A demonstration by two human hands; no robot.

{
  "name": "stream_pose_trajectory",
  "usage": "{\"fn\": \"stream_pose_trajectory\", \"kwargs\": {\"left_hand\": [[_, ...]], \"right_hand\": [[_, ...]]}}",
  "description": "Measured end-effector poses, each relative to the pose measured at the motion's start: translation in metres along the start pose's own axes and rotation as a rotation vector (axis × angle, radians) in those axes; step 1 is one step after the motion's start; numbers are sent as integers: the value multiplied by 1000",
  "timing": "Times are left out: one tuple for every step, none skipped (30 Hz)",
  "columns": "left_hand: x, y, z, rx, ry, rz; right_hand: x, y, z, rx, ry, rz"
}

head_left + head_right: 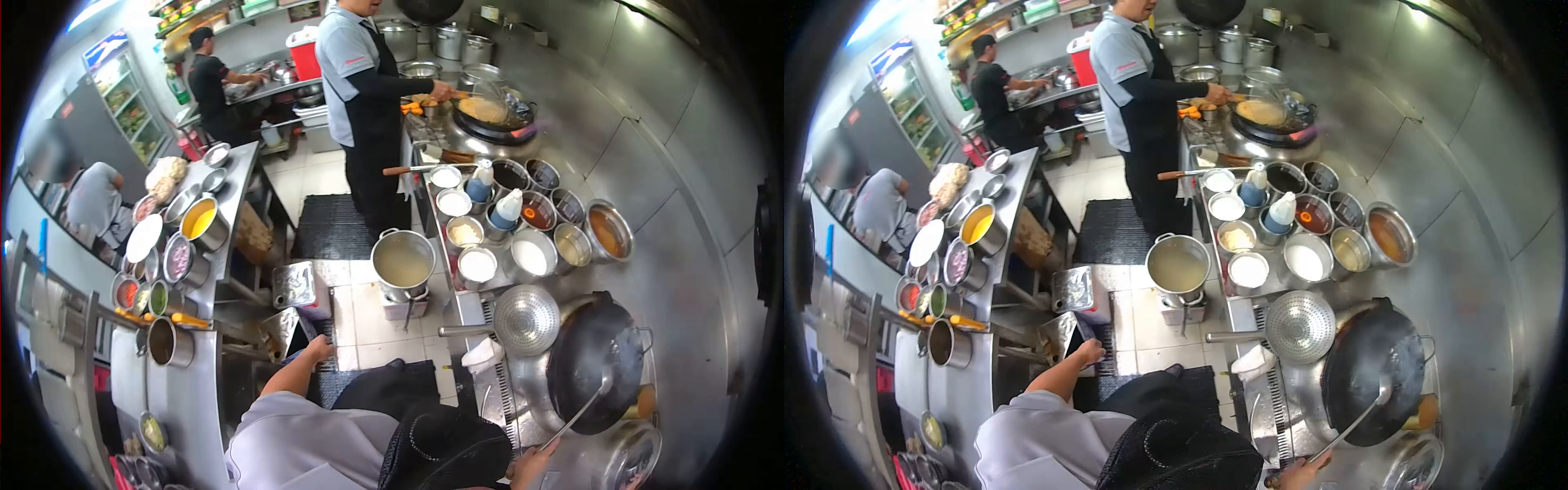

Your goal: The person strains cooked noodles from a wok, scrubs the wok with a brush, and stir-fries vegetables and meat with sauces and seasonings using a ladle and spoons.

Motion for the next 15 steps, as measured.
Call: {"fn": "stream_pose_trajectory", "kwargs": {"left_hand": [[-13,-18,9,-10,133,-30],[-26,-38,19,-36,153,-106],[-51,-44,15,-66,173,-180],[-71,-52,14,-93,201,-202],[-77,-65,15,-132,196,-235],[-79,-79,15,-69,236,-244],[-93,-83,8,-92,259,-213],[-99,-90,7,-58,362,-180],[-101,-97,0,4,414,-147],[-112,-94,-14,-29,614,-113],[-141,-76,-43,-286,557,-181],[-132,-92,-48,-155,683,-159],[-153,-82,-70,-177,897,-129],[-173,-76,-98,-215,921,-150],[-172,-89,-111,-165,1105,-153]], "right_hand": [[-3,0,-2,-25,-21,-24],[-4,-3,-3,-74,-34,-15],[-4,-26,-8,-73,-57,-17],[-6,-59,-16,-41,-114,142],[-5,-75,-21,-14,-172,293],[-5,-53,-14,-31,-207,261],[-5,-18,-7,-204,-143,84],[4,-3,-5,-364,-83,-117],[11,8,-2,-371,-49,-184],[15,12,-2,-338,-63,-183],[17,8,-1,-314,-68,-182],[19,2,-2,-305,-69,-185],[21,-4,0,-299,-73,-194],[22,-12,4,-296,-76,-208],[23,-19,8,-296,-79,-226]]}}
Point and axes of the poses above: each hand's wrist, its own x-axis towards the middle knuckle, its own z-axis out of the palm, y = z × x, the point moved 2 cm from there along x, towards the middle knuckle, and after that the axes turned 15 degrees about x, right-handed, at the moved point
